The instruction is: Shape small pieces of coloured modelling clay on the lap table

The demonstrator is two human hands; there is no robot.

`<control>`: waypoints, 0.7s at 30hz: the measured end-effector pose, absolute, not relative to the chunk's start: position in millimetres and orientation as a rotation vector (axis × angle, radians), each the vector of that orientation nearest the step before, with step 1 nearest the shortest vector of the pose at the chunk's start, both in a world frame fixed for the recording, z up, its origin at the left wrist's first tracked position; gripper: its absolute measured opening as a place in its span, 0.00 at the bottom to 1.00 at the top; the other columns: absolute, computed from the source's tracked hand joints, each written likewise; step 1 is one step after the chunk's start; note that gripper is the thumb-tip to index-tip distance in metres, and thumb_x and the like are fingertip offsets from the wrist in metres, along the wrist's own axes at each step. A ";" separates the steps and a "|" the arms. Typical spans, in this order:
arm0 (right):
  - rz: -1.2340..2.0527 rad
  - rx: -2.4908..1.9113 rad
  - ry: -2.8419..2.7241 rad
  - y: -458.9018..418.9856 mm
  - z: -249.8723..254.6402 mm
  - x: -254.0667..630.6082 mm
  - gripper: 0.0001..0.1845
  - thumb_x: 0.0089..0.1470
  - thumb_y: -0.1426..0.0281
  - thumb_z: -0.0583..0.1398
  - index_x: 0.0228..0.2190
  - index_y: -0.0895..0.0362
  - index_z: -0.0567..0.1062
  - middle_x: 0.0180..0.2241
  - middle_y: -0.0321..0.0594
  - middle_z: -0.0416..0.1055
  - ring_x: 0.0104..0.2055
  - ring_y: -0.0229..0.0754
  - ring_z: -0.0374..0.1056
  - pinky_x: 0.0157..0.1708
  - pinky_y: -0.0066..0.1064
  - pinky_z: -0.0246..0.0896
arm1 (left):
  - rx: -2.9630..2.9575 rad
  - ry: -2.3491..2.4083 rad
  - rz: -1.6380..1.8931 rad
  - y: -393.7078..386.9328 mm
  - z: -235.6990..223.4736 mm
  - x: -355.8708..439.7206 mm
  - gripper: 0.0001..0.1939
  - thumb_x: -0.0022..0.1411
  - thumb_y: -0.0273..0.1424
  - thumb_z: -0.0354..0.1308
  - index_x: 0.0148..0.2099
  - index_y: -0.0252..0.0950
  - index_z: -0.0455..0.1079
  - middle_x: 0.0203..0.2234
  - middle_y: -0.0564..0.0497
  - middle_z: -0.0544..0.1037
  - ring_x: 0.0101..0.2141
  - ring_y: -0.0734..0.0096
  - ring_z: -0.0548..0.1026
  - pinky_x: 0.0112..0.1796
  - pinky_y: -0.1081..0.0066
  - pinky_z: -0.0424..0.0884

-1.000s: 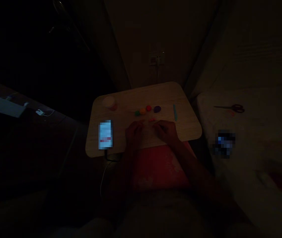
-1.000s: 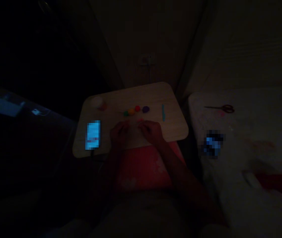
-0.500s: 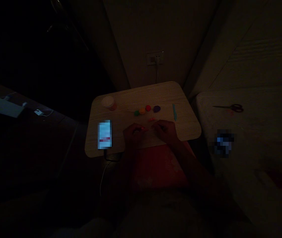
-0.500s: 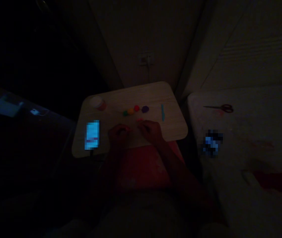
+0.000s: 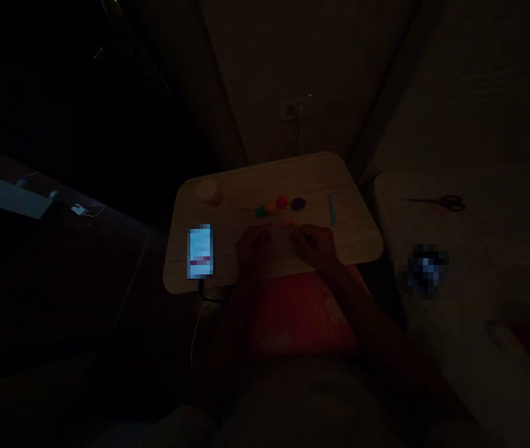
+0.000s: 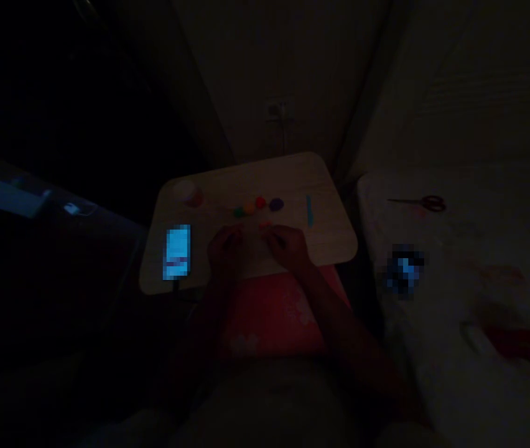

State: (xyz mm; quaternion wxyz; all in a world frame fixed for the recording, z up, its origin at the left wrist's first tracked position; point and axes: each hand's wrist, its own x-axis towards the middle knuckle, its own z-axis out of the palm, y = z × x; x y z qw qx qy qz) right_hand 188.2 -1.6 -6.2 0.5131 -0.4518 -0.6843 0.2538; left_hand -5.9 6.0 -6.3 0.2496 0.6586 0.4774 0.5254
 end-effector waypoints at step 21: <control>0.606 -1.091 -1.648 -1.1 -4.8 188.1 0.13 0.61 0.65 0.58 0.30 0.55 0.81 0.29 0.39 0.80 0.28 0.41 0.74 0.31 0.31 0.66 | 1.577 1.374 1.447 3.6 -4.8 -3.1 0.12 0.66 0.35 0.57 0.33 0.35 0.77 0.24 0.51 0.77 0.28 0.72 0.74 0.33 0.74 0.71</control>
